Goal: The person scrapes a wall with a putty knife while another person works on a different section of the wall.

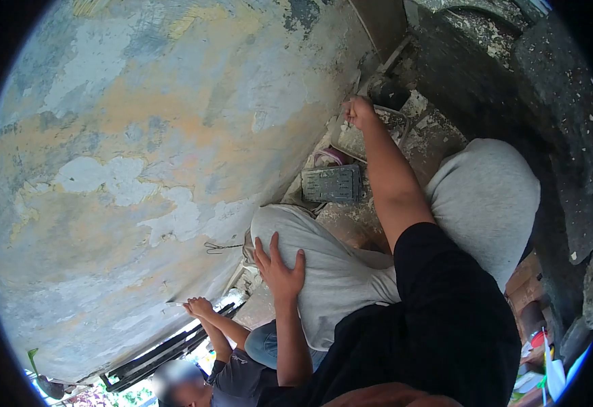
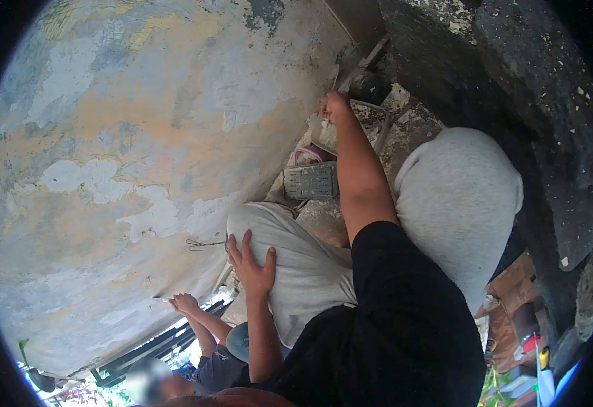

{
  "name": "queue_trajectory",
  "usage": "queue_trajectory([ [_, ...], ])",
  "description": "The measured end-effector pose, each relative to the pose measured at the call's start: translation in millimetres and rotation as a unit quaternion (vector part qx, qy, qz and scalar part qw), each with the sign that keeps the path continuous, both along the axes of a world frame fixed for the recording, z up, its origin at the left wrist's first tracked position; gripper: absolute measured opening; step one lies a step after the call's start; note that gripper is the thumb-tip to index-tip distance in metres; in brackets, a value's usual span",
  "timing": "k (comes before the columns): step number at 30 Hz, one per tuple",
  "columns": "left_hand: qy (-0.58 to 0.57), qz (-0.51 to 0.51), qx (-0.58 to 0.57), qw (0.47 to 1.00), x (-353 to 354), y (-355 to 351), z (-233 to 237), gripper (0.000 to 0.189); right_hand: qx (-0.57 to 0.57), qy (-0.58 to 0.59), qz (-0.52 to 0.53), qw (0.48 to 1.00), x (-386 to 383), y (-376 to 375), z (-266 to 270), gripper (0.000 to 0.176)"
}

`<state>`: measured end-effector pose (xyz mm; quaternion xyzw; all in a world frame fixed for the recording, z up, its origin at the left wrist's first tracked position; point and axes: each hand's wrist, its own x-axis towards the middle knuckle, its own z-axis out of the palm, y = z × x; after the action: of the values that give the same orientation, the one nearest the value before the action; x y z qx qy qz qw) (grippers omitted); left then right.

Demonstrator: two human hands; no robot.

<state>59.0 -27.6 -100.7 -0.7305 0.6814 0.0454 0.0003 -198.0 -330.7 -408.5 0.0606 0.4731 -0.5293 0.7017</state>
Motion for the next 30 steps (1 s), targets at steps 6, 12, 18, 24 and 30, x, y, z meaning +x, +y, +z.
queue_trajectory([
  [6,0.017,-0.002,-0.005,1.0,6.4,2.6,-3.1,0.07,0.105,0.104,-0.025,0.989,38.4,22.5,5.7,0.029],
  [12,0.026,-0.005,-0.004,1.0,6.0,3.9,-1.2,0.07,0.081,0.37,0.007,0.926,47.1,20.2,29.3,0.044],
  [18,0.034,0.015,-0.016,0.999,23.0,13.3,-2.8,0.07,0.075,0.182,-0.02,0.98,-31.0,-25.1,8.4,0.011],
  [24,0.03,0.033,0.001,0.999,6.8,4.7,2.0,0.07,0.042,0.284,-0.02,0.958,10.9,-2.0,25.4,0.037],
  [30,0.04,0.011,-0.003,0.999,13.4,9.1,3.9,0.07,0.071,0.13,0.01,0.989,-43.5,-25.4,-21.0,0.015],
])
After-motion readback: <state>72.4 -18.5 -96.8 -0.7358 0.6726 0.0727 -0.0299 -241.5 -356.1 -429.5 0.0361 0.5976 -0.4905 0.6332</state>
